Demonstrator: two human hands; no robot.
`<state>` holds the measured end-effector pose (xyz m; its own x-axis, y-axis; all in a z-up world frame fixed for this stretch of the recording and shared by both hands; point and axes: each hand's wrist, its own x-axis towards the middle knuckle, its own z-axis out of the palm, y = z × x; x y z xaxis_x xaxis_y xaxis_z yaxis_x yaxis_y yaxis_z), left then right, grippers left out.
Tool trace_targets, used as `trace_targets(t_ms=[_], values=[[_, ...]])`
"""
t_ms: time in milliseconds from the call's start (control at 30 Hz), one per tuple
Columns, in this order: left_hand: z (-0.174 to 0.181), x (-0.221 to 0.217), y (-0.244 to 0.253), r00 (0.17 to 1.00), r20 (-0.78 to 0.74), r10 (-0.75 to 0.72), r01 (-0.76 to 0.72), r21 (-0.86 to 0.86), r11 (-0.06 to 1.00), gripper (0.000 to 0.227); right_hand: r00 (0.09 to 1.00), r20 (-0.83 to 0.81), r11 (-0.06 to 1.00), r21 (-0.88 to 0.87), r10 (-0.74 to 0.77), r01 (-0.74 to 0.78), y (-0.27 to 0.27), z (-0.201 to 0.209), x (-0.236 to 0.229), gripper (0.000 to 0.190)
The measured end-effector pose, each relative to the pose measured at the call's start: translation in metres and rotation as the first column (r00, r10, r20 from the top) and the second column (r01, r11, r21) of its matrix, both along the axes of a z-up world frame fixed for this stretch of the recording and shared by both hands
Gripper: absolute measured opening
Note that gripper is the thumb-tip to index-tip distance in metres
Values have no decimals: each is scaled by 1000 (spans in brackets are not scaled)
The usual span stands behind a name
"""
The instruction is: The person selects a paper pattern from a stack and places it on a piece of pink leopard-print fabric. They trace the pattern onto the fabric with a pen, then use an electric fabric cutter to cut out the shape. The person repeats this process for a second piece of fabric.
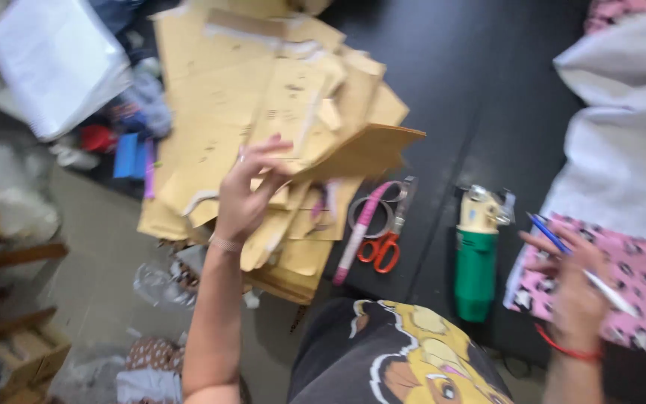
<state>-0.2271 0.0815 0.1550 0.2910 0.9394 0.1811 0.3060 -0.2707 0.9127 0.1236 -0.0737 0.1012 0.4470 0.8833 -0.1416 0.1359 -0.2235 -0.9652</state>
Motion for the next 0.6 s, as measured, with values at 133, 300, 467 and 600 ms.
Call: trace_targets(t_ms=[133, 300, 467, 600], values=[[-42, 59, -7, 851, 508, -130, 133, 31, 991, 11, 856, -513, 996, -21, 68, -92, 9, -30, -11, 58], [-150, 142, 17, -87, 727, -681, 626, 572, 531, 52, 843, -529, 993, -2, 100, -119, 16, 10, -48, 50], [-85, 222, -81, 210, 951, -228, 677, 26, 735, 33, 972, -236, 1000, -5, -26, 26, -25, 16, 20, 40], [-90, 262, -121, 606, 745, 278, 604, -659, 447, 59, 901, 257, 938, 101, -348, 333, -95, -26, 118, 29]])
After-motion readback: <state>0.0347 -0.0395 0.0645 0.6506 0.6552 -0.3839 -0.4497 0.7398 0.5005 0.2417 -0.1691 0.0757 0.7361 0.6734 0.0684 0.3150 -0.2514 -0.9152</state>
